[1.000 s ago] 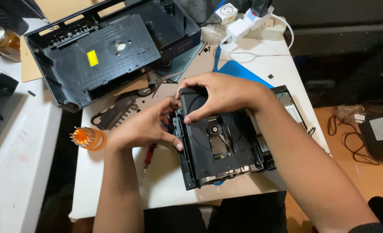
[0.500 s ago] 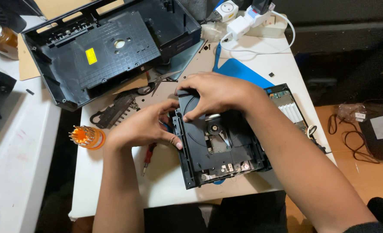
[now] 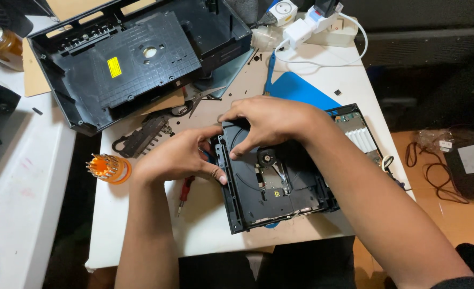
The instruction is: Reassembling a PlayStation 2 console by installing the disc drive and the outer shell
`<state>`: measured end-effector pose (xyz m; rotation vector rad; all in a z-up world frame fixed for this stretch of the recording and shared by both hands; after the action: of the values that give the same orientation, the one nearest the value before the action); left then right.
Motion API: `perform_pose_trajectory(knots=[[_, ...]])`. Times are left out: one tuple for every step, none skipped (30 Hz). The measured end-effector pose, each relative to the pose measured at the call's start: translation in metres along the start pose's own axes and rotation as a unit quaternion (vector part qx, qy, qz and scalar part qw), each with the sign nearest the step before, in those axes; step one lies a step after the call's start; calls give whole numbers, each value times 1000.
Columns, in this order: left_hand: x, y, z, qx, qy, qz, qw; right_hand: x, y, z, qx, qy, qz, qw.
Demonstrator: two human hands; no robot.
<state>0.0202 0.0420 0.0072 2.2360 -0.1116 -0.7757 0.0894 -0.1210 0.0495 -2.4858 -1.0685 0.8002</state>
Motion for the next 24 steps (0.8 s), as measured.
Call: perform_pose_trajectory(knots=[[-1, 0, 0, 0, 0, 0, 1000, -1, 0, 1, 0, 0, 0, 1000], [-1, 0, 0, 1, 1, -3, 1000, -3, -2, 2, 2, -1, -8, 1000], [-1, 1, -1, 2, 2, -5, 1000, -4, -2, 3, 4, -2, -16, 1000], [-4, 5, -1, 2, 2, -4, 1000, -7, -3, 2, 3, -2, -15, 1000], [-7, 8, -1, 5, 1, -8, 1000, -9, -4, 1, -1, 5, -15, 1000], [-10, 11, -1, 7, -1, -11, 1000, -10, -5, 1, -6, 12, -14, 1000], [-15, 15, -2, 7, -1, -12, 1000, -10, -4, 1, -6, 12, -15, 1000], [-19, 18, -4, 4, 2, -17, 1000, -9, -4, 1, -11, 16, -19, 1000], [-23, 22, -5, 1, 4, -21, 1000, -9, -3, 2, -16, 22, -22, 999], [-17, 16, -3, 1, 4, -21, 1000, -10, -4, 2, -16, 22, -22, 999], [-11, 10, -2, -3, 4, -12, 1000, -12, -4, 1, -25, 28, -20, 999], [-5, 5, 0, -8, 4, -3, 1000, -14, -5, 1, -35, 35, -18, 999], [-4, 4, -1, -8, 4, -3, 1000, -13, -4, 0, -35, 35, -18, 999], [-3, 3, -1, -8, 7, -5, 1000, -12, -3, -1, -35, 45, -15, 998], [-3, 2, -1, -8, 9, -7, 1000, -11, -3, -1, -34, 55, -12, 998], [-6, 2, -2, -9, 9, -8, 1000, -10, -4, -1, -34, 54, -12, 998], [-7, 5, -3, -30, 15, 3, 999, -10, -4, -3, -23, 65, -17, 998], [-8, 8, -4, -51, 22, 14, 998, -10, -5, -5, -12, 76, -21, 997], [-7, 7, -4, -50, 21, 15, 998, -15, -3, -7, -12, 76, -20, 997], [-7, 11, -5, -105, 36, 73, 991, -20, 1, -10, 29, 85, -10, 996], [-7, 16, -7, -158, 52, 132, 977, -26, 4, -13, 69, 94, 0, 993], [1, 14, 0, -158, 51, 134, 977, -30, 5, -19, 68, 95, 1, 993], [8, 14, 3, -180, 77, 152, 969, -35, 4, -27, 63, 116, -9, 991], [15, 14, 7, -202, 102, 170, 959, -40, 4, -34, 57, 137, -19, 989]])
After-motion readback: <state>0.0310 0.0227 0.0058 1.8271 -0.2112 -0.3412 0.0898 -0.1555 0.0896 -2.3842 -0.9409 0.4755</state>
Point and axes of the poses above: each hand's wrist, its own x-axis towards the middle knuckle, its own z-axis out of the palm, y = z × x, the point moved 4 cm from there along x, towards the middle knuckle, and after that the axes turned 2 degrees about z, right-handed, at the moved point
